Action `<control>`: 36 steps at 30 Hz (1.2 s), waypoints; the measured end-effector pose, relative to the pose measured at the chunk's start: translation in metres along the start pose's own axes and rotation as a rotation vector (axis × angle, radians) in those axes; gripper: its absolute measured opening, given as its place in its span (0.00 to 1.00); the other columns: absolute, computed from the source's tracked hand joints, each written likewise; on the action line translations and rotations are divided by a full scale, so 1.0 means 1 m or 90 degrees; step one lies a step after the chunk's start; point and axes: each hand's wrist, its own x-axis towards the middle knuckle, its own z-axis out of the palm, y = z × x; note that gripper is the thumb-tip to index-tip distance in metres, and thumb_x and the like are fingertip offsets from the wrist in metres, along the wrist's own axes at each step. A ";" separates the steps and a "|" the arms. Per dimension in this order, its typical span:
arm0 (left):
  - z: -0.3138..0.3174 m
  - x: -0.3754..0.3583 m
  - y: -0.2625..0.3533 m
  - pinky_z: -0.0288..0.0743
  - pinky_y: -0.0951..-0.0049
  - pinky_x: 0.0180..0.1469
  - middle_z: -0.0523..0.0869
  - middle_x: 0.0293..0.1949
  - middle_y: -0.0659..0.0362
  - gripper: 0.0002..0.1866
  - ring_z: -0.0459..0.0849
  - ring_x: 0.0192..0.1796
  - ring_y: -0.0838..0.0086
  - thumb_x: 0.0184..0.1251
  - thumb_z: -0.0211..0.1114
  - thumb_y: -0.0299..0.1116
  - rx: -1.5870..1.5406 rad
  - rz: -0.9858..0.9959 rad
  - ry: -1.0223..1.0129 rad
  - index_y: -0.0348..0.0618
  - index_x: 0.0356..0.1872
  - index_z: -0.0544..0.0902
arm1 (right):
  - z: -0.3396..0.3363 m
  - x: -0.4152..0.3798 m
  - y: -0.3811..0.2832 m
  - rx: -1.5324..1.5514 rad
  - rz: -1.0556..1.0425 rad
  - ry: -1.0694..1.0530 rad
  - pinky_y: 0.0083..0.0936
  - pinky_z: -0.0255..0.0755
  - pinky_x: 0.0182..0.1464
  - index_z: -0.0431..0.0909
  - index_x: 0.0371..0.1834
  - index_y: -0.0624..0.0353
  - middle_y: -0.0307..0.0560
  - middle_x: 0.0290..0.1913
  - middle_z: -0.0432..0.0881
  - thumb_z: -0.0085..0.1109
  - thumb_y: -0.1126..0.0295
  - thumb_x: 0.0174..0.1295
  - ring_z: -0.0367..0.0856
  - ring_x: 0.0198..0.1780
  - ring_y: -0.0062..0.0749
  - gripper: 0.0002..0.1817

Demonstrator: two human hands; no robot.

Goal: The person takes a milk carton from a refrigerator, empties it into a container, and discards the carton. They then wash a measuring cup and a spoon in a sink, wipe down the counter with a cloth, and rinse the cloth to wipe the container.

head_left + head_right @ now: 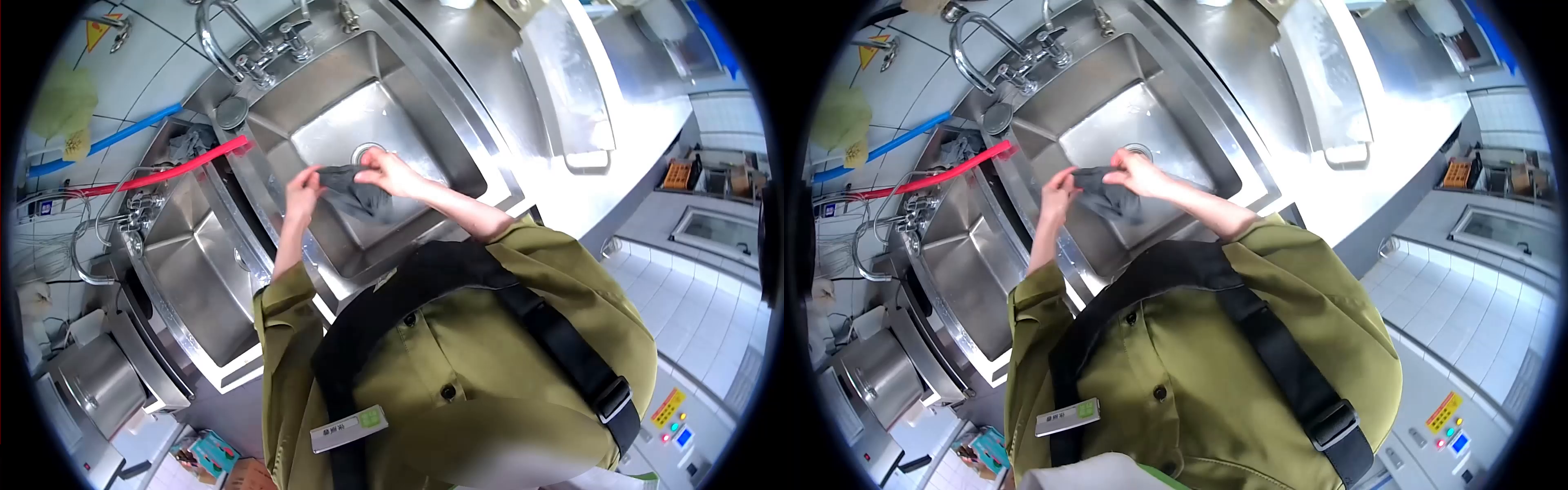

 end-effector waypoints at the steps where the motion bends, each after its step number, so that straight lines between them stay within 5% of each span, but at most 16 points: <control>1: 0.004 -0.007 0.031 0.71 0.83 0.33 0.79 0.34 0.62 0.16 0.76 0.34 0.82 0.57 0.60 0.31 -0.164 -0.110 0.013 0.39 0.47 0.73 | -0.006 -0.014 -0.026 -0.048 0.047 -0.033 0.36 0.67 0.33 0.68 0.31 0.64 0.57 0.25 0.74 0.57 0.64 0.53 0.76 0.33 0.45 0.14; 4: 0.033 -0.024 0.072 0.65 0.86 0.27 0.77 0.30 0.65 0.13 0.73 0.30 0.84 0.55 0.62 0.30 -0.249 -0.096 0.079 0.39 0.42 0.75 | -0.022 -0.050 -0.048 -0.114 0.013 -0.013 0.39 0.67 0.34 0.67 0.29 0.62 0.57 0.28 0.75 0.57 0.65 0.52 0.74 0.35 0.53 0.12; 5: 0.063 -0.035 0.099 0.56 0.88 0.19 0.72 0.22 0.69 0.10 0.68 0.22 0.88 0.54 0.63 0.31 -0.241 -0.163 0.288 0.41 0.37 0.76 | -0.032 -0.066 -0.046 -0.112 -0.021 -0.017 0.39 0.67 0.36 0.67 0.29 0.61 0.57 0.31 0.76 0.57 0.66 0.52 0.73 0.37 0.55 0.12; 6: 0.050 -0.015 0.062 0.53 0.88 0.16 0.69 0.17 0.70 0.11 0.63 0.17 0.89 0.55 0.63 0.32 -0.261 -0.081 0.101 0.42 0.38 0.75 | -0.042 -0.083 -0.039 -0.197 -0.298 0.103 0.36 0.67 0.40 0.65 0.26 0.62 0.58 0.36 0.76 0.55 0.68 0.53 0.72 0.43 0.54 0.11; 11: 0.103 -0.023 0.069 0.66 0.83 0.23 0.76 0.21 0.63 0.14 0.73 0.22 0.82 0.58 0.59 0.35 0.215 -0.101 -0.203 0.44 0.45 0.75 | -0.114 -0.204 -0.064 0.086 0.012 0.056 0.26 0.65 0.41 0.62 0.20 0.63 0.53 0.39 0.77 0.55 0.71 0.54 0.73 0.49 0.34 0.13; 13: 0.132 -0.015 0.048 0.72 0.77 0.33 0.79 0.26 0.58 0.17 0.77 0.29 0.75 0.58 0.59 0.36 0.373 0.094 -0.272 0.41 0.48 0.74 | -0.147 -0.251 -0.082 0.114 0.096 0.138 0.25 0.66 0.41 0.68 0.23 0.63 0.47 0.39 0.77 0.55 0.71 0.55 0.73 0.46 0.30 0.09; 17: 0.237 -0.063 0.103 0.71 0.79 0.38 0.80 0.33 0.56 0.13 0.77 0.35 0.78 0.59 0.58 0.33 0.166 0.260 -0.245 0.36 0.42 0.77 | -0.239 -0.311 -0.064 -0.017 0.131 0.292 0.22 0.67 0.40 0.74 0.31 0.64 0.42 0.35 0.75 0.55 0.73 0.54 0.73 0.41 0.25 0.06; 19: 0.299 -0.097 0.133 0.70 0.80 0.40 0.80 0.36 0.55 0.11 0.76 0.39 0.78 0.59 0.57 0.28 0.035 0.234 -0.284 0.32 0.40 0.77 | -0.300 -0.321 -0.028 -0.263 0.102 0.396 0.25 0.68 0.41 0.75 0.35 0.63 0.46 0.37 0.74 0.54 0.68 0.54 0.74 0.40 0.31 0.09; 21: 0.365 -0.106 0.128 0.70 0.77 0.44 0.76 0.43 0.50 0.13 0.76 0.43 0.74 0.57 0.58 0.26 -0.046 0.288 -0.277 0.31 0.43 0.74 | -0.336 -0.316 0.022 -0.410 0.231 0.691 0.33 0.68 0.41 0.72 0.42 0.58 0.50 0.39 0.72 0.55 0.62 0.53 0.73 0.41 0.42 0.16; 23: 0.426 -0.118 0.141 0.67 0.72 0.48 0.76 0.42 0.46 0.18 0.76 0.44 0.66 0.55 0.60 0.29 0.044 0.429 -0.148 0.29 0.45 0.72 | -0.351 -0.320 0.062 -0.610 0.150 0.807 0.37 0.66 0.44 0.64 0.52 0.59 0.52 0.45 0.70 0.54 0.58 0.53 0.71 0.44 0.49 0.25; 24: 0.450 -0.117 0.139 0.67 0.75 0.46 0.76 0.41 0.49 0.16 0.75 0.43 0.70 0.57 0.59 0.28 0.061 0.417 -0.115 0.30 0.44 0.72 | -0.350 -0.322 0.087 -0.599 0.113 0.777 0.37 0.65 0.48 0.65 0.51 0.59 0.55 0.47 0.70 0.54 0.59 0.53 0.70 0.47 0.50 0.24; 26: 0.485 -0.119 0.129 0.67 0.78 0.42 0.77 0.38 0.54 0.13 0.74 0.40 0.75 0.58 0.58 0.28 -0.007 0.366 -0.049 0.30 0.41 0.73 | -0.345 -0.339 0.129 -0.599 0.094 0.499 0.36 0.63 0.53 0.71 0.45 0.61 0.54 0.50 0.71 0.54 0.57 0.52 0.67 0.54 0.46 0.22; 28: 0.506 -0.118 0.126 0.68 0.78 0.38 0.78 0.32 0.57 0.11 0.74 0.34 0.77 0.57 0.59 0.29 -0.181 0.305 0.014 0.31 0.37 0.75 | -0.352 -0.347 0.122 -0.654 0.008 0.443 0.34 0.64 0.53 0.74 0.44 0.61 0.51 0.50 0.72 0.55 0.55 0.50 0.67 0.55 0.42 0.23; 32: 0.495 -0.114 0.122 0.66 0.81 0.27 0.75 0.23 0.61 0.06 0.72 0.25 0.79 0.54 0.59 0.25 -0.334 0.259 0.363 0.31 0.29 0.75 | -0.402 -0.346 0.129 -0.663 -0.052 0.243 0.36 0.55 0.60 0.68 0.53 0.56 0.48 0.58 0.65 0.53 0.52 0.50 0.61 0.60 0.42 0.29; 36: 0.433 -0.119 0.151 0.54 0.83 0.18 0.70 0.16 0.65 0.04 0.64 0.17 0.83 0.51 0.58 0.23 -0.277 0.278 0.502 0.34 0.23 0.72 | -0.399 -0.299 0.153 -0.718 0.133 0.428 0.42 0.45 0.63 0.60 0.59 0.54 0.52 0.63 0.56 0.48 0.53 0.54 0.49 0.65 0.47 0.30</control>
